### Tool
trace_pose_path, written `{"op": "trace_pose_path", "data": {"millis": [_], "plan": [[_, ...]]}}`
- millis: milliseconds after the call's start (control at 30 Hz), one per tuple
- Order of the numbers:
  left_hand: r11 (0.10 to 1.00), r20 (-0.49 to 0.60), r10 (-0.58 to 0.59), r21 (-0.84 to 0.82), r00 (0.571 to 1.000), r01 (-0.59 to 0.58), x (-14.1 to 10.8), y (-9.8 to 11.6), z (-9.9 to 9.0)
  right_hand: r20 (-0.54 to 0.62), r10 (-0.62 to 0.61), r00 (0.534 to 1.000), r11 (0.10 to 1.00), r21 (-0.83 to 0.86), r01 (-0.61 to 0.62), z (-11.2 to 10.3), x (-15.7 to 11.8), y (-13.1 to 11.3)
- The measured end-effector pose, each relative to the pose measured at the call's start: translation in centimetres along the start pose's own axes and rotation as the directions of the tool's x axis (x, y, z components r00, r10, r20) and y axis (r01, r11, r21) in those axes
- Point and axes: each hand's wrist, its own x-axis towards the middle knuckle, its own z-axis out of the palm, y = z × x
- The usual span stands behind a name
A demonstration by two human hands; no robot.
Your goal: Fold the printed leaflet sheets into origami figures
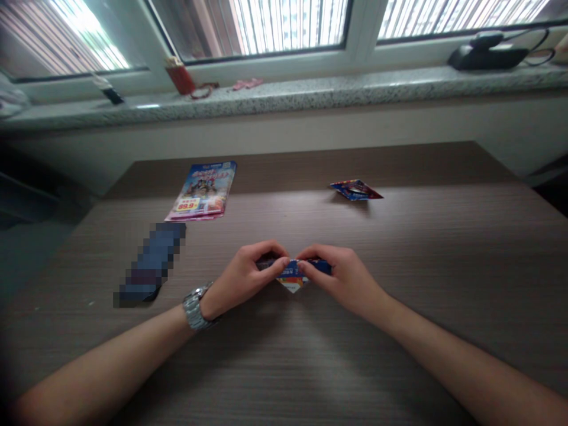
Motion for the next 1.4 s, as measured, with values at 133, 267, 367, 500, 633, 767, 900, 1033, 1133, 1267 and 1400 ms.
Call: {"op": "trace_pose_path", "data": {"millis": [133, 267, 367, 500, 633, 767, 900, 1033, 1133, 1267, 1400], "plan": [[1.0, 0.022, 0.009, -0.001, 1.0, -0.009, 0.0, 0.1, -0.1, 0.002, 0.001, 1.0, 1.0, -0.005, -0.001, 0.0, 0.0, -0.1], [1.0, -0.01, 0.01, -0.012, 1.0, -0.01, 0.1, -0.4, -0.2, -0.02, 0.044, 0.999, 0.999, 0.013, -0.044, -0.1, 0.1, 0.0], [1.0, -0.023, 0.0, -0.004, 1.0, 0.0, 0.1, -0.5, -0.2, -0.026, 0.084, 0.996, 0.996, -0.002, -0.084, -0.3, 0.1, 0.1], [1.0, -0.003, -0.004, 0.016, 1.0, 0.004, 0.1, -0.3, -0.2, -0.026, 0.064, 0.998, 0.998, -0.021, -0.064, -0.2, 0.0, 0.2], [0.999, 0.025, 0.02, 0.032, 0.999, -0.021, 0.1, 0.1, -0.2, -0.025, 0.045, 0.999, 0.999, -0.028, -0.046, 0.1, 0.0, 0.3], [0.999, 0.016, 0.021, 0.033, 1.0, -0.022, 0.0, 0.3, -0.1, -0.027, 0.046, 0.999, 0.999, -0.01, -0.046, 0.2, -0.1, -0.1], [0.998, 0.008, 0.042, 0.04, 0.999, -0.042, -0.1, 0.4, 0.0, -0.02, 0.033, 0.999, 0.999, 0.01, -0.033, 0.3, -0.1, -0.5], [0.997, 0.015, 0.065, 0.049, 0.998, -0.065, 0.0, 0.5, -0.1, -0.01, 0.047, 0.999, 0.999, 0.017, -0.047, 0.1, 0.0, -0.3], [0.996, 0.009, 0.068, 0.055, 0.998, -0.068, 0.0, 0.6, -0.2, -0.024, 0.09, 0.996, 0.996, 0.014, -0.09, -0.4, 0.1, 0.0], [0.996, -0.004, 0.06, 0.063, 0.998, -0.059, 0.2, 0.4, -0.5, -0.066, 0.144, 0.987, 0.99, 0.004, -0.144, -1.3, 0.2, 0.5], [0.998, -0.024, 0.046, 0.054, 0.999, -0.044, 0.3, 0.1, -0.7, 0.029, 0.143, 0.989, 0.988, 0.054, -0.145, -1.8, 0.3, 0.9]]}}
